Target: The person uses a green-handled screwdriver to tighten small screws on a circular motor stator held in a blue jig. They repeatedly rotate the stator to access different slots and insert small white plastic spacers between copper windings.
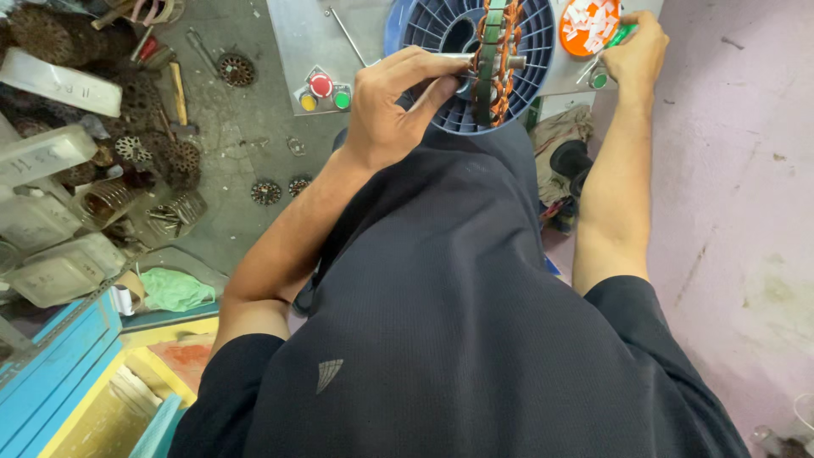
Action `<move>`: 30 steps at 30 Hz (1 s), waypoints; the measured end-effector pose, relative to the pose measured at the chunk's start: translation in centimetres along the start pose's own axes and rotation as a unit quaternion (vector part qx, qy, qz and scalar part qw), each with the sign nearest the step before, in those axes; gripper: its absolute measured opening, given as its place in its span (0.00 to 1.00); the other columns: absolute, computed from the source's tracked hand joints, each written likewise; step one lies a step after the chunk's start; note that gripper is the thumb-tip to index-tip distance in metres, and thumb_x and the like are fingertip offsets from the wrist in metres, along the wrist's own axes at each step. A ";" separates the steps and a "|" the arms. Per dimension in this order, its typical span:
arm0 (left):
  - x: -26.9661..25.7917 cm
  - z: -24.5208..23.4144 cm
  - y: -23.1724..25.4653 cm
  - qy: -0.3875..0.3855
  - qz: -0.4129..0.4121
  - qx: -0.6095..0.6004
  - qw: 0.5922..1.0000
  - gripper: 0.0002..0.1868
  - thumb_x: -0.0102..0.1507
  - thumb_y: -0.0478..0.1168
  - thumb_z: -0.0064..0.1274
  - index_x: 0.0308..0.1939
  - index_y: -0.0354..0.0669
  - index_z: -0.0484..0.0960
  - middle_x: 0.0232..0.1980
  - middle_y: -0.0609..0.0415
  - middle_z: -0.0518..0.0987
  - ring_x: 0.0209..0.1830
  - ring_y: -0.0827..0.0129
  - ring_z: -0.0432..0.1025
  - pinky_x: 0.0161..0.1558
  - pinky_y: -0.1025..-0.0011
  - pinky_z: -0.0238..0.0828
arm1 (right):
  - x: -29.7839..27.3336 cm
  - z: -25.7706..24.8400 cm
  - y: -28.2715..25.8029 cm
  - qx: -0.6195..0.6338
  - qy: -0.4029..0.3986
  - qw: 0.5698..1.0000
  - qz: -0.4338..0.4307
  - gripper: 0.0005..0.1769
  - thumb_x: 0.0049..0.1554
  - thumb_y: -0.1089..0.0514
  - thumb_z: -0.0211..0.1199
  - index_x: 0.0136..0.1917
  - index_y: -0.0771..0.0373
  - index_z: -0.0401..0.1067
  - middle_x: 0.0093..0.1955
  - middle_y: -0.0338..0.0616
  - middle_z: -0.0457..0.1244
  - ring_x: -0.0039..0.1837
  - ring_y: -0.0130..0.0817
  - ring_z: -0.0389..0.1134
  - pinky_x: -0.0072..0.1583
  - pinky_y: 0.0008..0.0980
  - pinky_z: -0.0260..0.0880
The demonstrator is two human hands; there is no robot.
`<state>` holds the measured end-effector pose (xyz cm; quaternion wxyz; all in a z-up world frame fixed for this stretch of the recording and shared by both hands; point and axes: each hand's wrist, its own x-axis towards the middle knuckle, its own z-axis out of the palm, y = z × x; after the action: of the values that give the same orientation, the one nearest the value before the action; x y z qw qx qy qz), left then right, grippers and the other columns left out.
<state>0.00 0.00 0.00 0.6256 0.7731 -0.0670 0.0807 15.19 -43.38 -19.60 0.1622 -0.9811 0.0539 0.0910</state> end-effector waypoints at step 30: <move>3.3 -1.8 -8.2 0.179 -0.038 0.122 0.976 0.24 0.65 0.50 0.67 0.55 0.37 0.79 0.51 0.43 0.81 0.52 0.50 0.75 0.56 0.57 0.73 | -1.6 -6.0 -0.3 0.613 0.093 0.743 0.251 0.08 0.52 0.68 0.62 0.46 0.74 0.76 0.36 0.51 0.65 0.33 0.40 0.69 0.34 0.34 0.70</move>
<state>4.84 3.43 -6.79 0.5308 0.8188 0.0854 0.2014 14.58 -44.97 -13.67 0.6940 -0.6248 0.3573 -0.0160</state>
